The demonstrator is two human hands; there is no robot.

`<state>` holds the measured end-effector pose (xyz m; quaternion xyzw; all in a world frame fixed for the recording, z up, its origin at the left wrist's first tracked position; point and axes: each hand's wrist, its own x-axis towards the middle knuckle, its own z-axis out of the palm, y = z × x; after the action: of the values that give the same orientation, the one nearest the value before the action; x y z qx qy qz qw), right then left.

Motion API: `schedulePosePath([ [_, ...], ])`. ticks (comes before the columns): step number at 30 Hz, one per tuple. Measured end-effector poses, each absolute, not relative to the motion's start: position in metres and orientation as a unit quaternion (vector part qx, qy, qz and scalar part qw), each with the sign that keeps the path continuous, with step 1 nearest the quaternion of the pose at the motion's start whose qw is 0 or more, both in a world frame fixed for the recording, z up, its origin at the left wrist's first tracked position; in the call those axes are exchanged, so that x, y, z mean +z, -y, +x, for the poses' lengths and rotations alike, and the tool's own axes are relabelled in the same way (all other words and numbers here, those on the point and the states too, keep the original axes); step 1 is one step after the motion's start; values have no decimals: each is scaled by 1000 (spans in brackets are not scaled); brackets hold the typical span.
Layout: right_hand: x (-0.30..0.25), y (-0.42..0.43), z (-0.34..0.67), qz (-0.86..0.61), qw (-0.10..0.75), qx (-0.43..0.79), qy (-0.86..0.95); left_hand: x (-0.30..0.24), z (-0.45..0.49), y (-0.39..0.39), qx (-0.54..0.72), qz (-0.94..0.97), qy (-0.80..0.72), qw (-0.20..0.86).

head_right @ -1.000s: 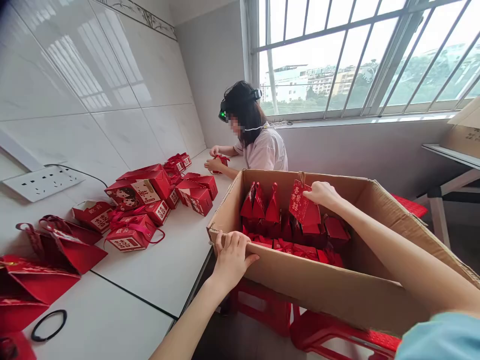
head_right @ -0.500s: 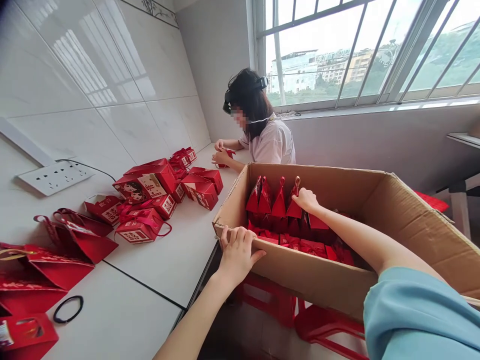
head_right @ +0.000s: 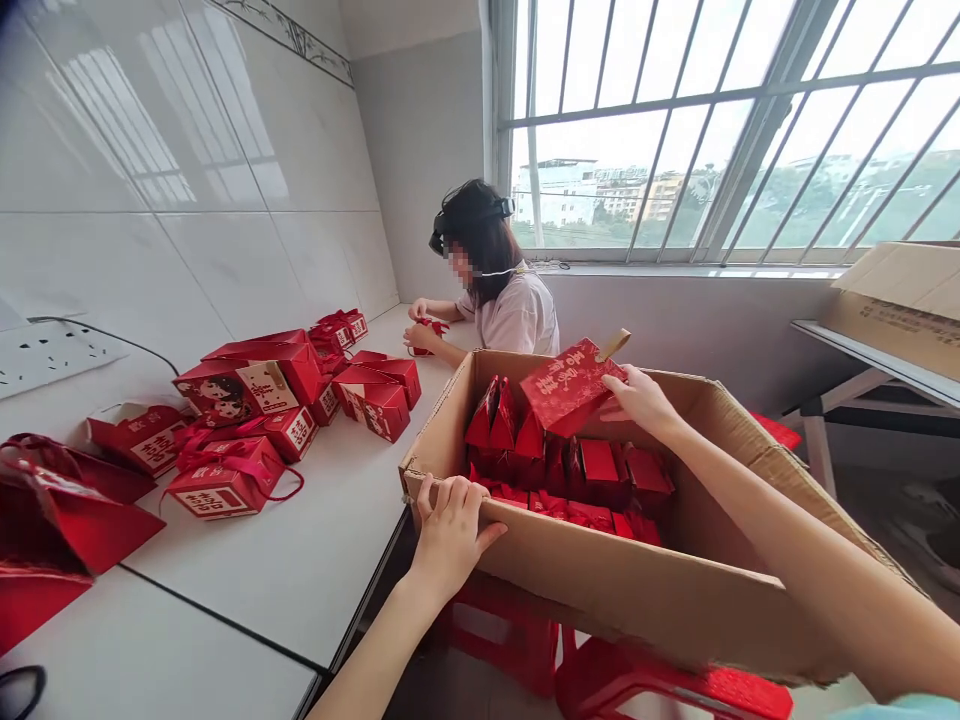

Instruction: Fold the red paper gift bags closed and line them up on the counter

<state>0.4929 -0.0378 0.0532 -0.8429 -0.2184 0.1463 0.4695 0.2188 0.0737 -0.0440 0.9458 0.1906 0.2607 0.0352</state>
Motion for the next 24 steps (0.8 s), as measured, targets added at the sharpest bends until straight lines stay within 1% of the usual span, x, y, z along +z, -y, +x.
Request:
schedulePosePath([
  [3, 62, 63, 465, -758, 569, 229, 224, -46, 218, -76, 275, 944, -180, 40],
  [5, 59, 70, 447, -715, 604, 284, 208, -47, 217, -78, 285, 942, -172, 42],
  [8, 51, 71, 429, -670, 626, 346, 201, -50, 216, -79, 298, 939, -164, 42],
  [11, 47, 68, 422, -588, 651, 441, 192, -52, 216, -79, 309, 936, -164, 40],
  [12, 47, 67, 423, -572, 653, 459, 188, -52, 216, -78, 311, 935, -165, 39],
  [13, 48, 65, 426, -589, 648, 444, 191, -52, 217, -78, 311, 935, -166, 38],
  [14, 49, 64, 430, -632, 634, 396, 202, -53, 217, -78, 311, 935, -167, 37],
  [16, 51, 61, 443, -743, 579, 249, 224, -53, 218, -77, 308, 935, -169, 38],
  [18, 51, 56, 460, -834, 490, 106, 229, -54, 219, -76, 304, 936, -173, 40],
  [19, 49, 53, 469, -864, 447, 67, 223, -55, 219, -76, 302, 936, -175, 41],
  [21, 41, 43, 486, -906, 368, 29, 209, -56, 220, -76, 298, 937, -178, 44],
  [24, 20, 24, 502, -941, 273, 25, 196, -56, 221, -76, 292, 938, -181, 47],
])
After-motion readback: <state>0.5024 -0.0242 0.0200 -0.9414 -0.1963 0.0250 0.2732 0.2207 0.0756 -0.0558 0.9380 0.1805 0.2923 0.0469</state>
